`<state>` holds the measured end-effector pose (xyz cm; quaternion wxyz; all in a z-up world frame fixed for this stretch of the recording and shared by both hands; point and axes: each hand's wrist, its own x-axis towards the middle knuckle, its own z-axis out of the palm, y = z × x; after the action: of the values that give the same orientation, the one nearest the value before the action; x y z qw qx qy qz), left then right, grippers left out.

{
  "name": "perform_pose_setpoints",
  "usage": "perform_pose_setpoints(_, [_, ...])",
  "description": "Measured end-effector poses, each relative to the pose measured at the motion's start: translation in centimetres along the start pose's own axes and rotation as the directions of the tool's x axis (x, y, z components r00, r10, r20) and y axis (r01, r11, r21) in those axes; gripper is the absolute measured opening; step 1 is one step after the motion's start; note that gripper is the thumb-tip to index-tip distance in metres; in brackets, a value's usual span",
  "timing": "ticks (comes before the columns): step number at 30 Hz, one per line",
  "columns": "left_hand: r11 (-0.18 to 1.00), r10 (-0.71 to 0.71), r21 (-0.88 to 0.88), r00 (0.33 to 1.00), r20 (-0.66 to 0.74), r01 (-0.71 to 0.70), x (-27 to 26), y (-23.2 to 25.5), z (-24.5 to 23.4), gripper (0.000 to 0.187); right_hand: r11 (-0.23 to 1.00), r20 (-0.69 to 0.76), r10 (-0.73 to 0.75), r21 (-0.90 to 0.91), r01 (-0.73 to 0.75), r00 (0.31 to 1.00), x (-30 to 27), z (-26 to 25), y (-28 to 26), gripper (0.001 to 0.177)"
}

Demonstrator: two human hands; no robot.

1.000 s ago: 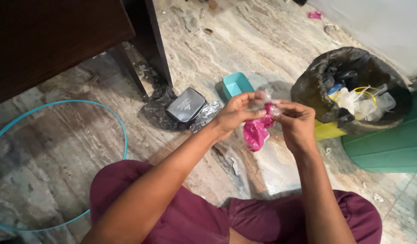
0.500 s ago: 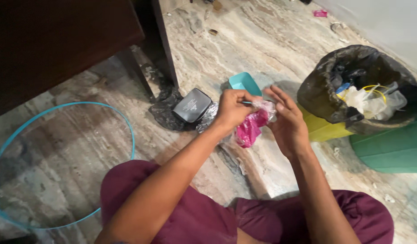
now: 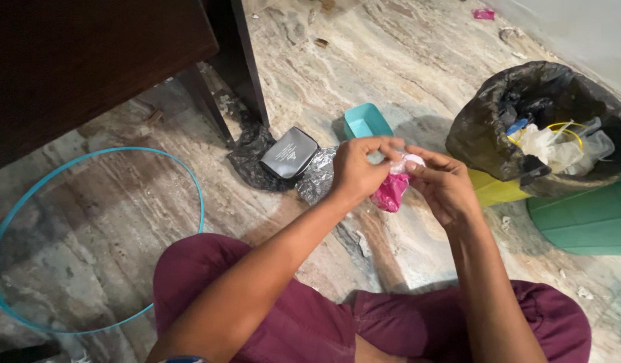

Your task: The person sits on the floor and sorts through a pile of waste, including yellow cords, plastic bags, and a small container. They untangle the cords and place various items into a trash bin.

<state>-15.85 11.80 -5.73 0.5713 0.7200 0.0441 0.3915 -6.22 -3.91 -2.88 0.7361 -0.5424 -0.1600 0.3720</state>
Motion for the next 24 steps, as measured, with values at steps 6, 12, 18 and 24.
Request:
perform_pose_setpoints(6, [0.708,-0.556,-0.255,0.743,0.372,0.658,2.1,-0.2,-1.0,0.029,0.985,0.008,-0.156,-0.078,0.156,0.988,0.3,-0.9,-0.1,0.030])
perform_pose_setpoints(12, [0.808,-0.472,-0.168,0.790,0.391,0.565,1.0,-1.7,0.0,0.032,0.713,-0.019,-0.441,-0.615,0.337,0.897,-0.2,1.4,1.3,0.022])
perform_pose_setpoints(18, [0.764,-0.569,-0.237,0.800,0.192,0.600,1.5,-1.5,-1.7,0.037,0.583,0.169,-0.585,-0.593,0.556,0.793,-0.6,2.2,0.6,0.034])
perform_pose_setpoints(24, [0.827,-0.341,-0.412,0.924,0.172,0.382,1.8,-0.6,-1.3,0.033,0.996,0.135,-0.022,0.086,0.010,0.991,-0.4,0.9,0.1,0.050])
